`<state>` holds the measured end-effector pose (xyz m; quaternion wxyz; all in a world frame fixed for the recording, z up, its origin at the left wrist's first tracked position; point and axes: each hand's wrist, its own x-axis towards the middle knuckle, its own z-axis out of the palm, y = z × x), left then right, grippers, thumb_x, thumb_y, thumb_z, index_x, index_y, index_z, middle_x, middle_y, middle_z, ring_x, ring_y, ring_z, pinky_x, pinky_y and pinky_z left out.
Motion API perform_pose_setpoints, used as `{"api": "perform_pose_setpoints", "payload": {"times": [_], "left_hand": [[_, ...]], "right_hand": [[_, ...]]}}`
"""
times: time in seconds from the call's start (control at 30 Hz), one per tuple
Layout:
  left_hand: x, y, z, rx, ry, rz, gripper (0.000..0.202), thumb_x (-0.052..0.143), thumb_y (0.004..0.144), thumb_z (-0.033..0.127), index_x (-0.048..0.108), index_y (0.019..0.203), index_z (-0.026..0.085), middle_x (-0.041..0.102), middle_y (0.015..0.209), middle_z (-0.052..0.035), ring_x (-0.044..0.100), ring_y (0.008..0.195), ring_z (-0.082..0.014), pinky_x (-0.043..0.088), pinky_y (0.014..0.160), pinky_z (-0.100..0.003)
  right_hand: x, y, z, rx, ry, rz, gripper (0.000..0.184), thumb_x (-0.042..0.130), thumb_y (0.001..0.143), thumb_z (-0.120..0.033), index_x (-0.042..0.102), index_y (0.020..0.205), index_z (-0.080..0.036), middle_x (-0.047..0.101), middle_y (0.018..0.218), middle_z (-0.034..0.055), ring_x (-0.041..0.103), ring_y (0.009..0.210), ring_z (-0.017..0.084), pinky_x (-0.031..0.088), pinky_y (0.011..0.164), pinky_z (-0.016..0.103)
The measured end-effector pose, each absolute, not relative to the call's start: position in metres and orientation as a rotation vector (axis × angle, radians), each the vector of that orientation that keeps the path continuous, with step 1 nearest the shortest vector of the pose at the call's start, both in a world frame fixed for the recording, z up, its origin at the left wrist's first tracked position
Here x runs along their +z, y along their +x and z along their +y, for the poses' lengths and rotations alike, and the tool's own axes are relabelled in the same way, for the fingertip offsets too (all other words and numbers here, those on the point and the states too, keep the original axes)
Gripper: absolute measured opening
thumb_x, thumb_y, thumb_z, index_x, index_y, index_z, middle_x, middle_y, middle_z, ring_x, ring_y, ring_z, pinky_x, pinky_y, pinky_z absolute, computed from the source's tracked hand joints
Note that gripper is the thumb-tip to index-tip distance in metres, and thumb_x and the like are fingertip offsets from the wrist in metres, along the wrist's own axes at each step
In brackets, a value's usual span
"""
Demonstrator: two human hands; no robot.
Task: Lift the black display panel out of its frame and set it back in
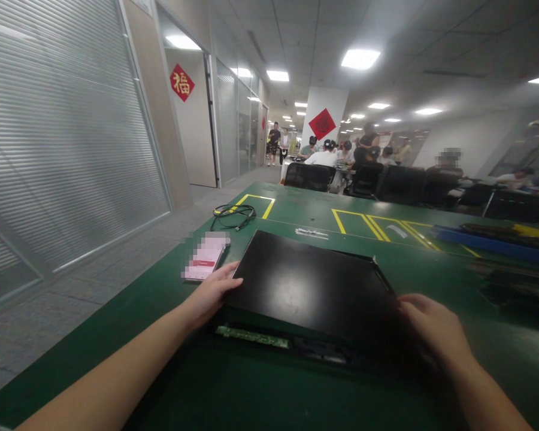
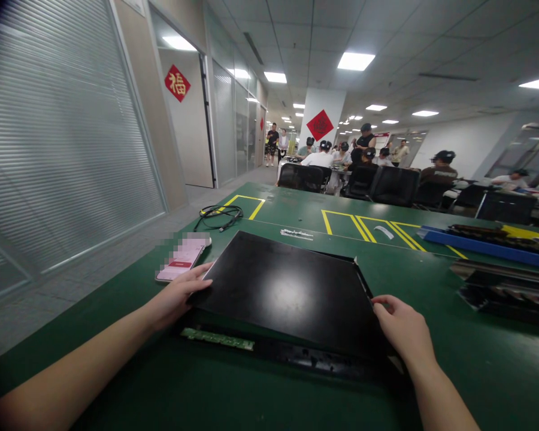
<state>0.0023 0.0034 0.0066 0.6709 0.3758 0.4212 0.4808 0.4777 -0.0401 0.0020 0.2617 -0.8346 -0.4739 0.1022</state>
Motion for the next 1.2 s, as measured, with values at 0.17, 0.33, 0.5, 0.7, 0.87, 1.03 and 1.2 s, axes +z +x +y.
{"api": "perform_pose_setpoints", "payload": {"times": [0.17, 0.33, 0.5, 0.7, 0.87, 1.03, 1.2], "left_hand": [[0.010, 0.005, 0.002, 1.081, 0.845, 0.938, 0.081, 0.081, 0.073, 0.004, 0.058, 0.150, 0.012, 0.087, 0.107, -0.0130, 0.084, 0.093, -0.0282, 0.063, 0.074, -0.030], [0.015, 0.006, -0.002, 1.068, 0.865, 0.933, 0.078, 0.077, 0.076, 0.003, 0.057, 0.151, 0.012, 0.087, 0.108, -0.0128, 0.084, 0.094, -0.0273, 0.064, 0.078, -0.031], [0.015, 0.004, -0.003, 1.069, 0.891, 0.941, 0.080, 0.080, 0.076, 0.007, 0.057, 0.153, 0.014, 0.085, 0.118, -0.0138, 0.082, 0.106, -0.0297, 0.064, 0.090, -0.034], [0.015, 0.003, -0.004, 1.081, 0.955, 0.940, 0.078, 0.087, 0.071, 0.017, 0.066, 0.146, 0.017, 0.082, 0.131, -0.0132, 0.076, 0.123, -0.0335, 0.060, 0.104, -0.040], [0.013, -0.001, -0.001, 1.093, 1.073, 1.046, 0.079, 0.094, 0.064, 0.030, 0.072, 0.140, 0.021, 0.077, 0.141, -0.0128, 0.072, 0.129, -0.0388, 0.057, 0.110, -0.048], [0.006, -0.007, 0.005, 1.108, 1.284, 1.214, 0.070, 0.090, 0.061, 0.036, 0.079, 0.129, 0.020, 0.070, 0.151, -0.0142, 0.064, 0.139, -0.0441, 0.050, 0.117, -0.055], [-0.002, -0.009, 0.010, 1.096, 1.514, 1.305, 0.056, 0.082, 0.068, 0.041, 0.083, 0.121, 0.020, 0.074, 0.144, -0.0150, 0.065, 0.137, -0.0433, 0.048, 0.119, -0.056]], "right_hand": [[0.005, 0.476, -0.040, 0.287, -2.269, -1.291, 0.039, 0.052, 0.074, -0.047, 0.083, 0.088, -0.028, 0.082, 0.090, 0.0092, 0.073, 0.089, 0.034, 0.052, 0.077, 0.044], [0.005, 0.475, -0.040, 0.258, -2.265, -1.283, 0.041, 0.051, 0.074, -0.049, 0.083, 0.088, -0.027, 0.082, 0.091, 0.0096, 0.073, 0.090, 0.034, 0.052, 0.078, 0.044], [0.004, 0.476, -0.040, 0.280, -2.262, -1.293, 0.041, 0.052, 0.075, -0.050, 0.083, 0.088, -0.027, 0.082, 0.090, 0.0095, 0.073, 0.087, 0.033, 0.053, 0.075, 0.043], [0.001, 0.482, -0.038, 0.247, -2.260, -1.335, 0.039, 0.054, 0.074, -0.049, 0.084, 0.085, -0.028, 0.082, 0.086, 0.0089, 0.073, 0.085, 0.033, 0.052, 0.073, 0.042], [0.002, 0.481, -0.038, 0.272, -2.244, -1.318, 0.037, 0.054, 0.073, -0.049, 0.083, 0.083, -0.028, 0.081, 0.085, 0.0090, 0.072, 0.084, 0.032, 0.052, 0.073, 0.042], [0.002, 0.480, -0.038, 0.245, -2.237, -1.308, 0.035, 0.053, 0.071, -0.048, 0.081, 0.078, -0.029, 0.081, 0.082, 0.0085, 0.072, 0.082, 0.032, 0.052, 0.073, 0.042], [-0.002, 0.483, -0.037, 0.241, -2.216, -1.313, 0.035, 0.053, 0.071, -0.049, 0.081, 0.078, -0.029, 0.081, 0.082, 0.0077, 0.072, 0.081, 0.031, 0.052, 0.074, 0.042]]}}
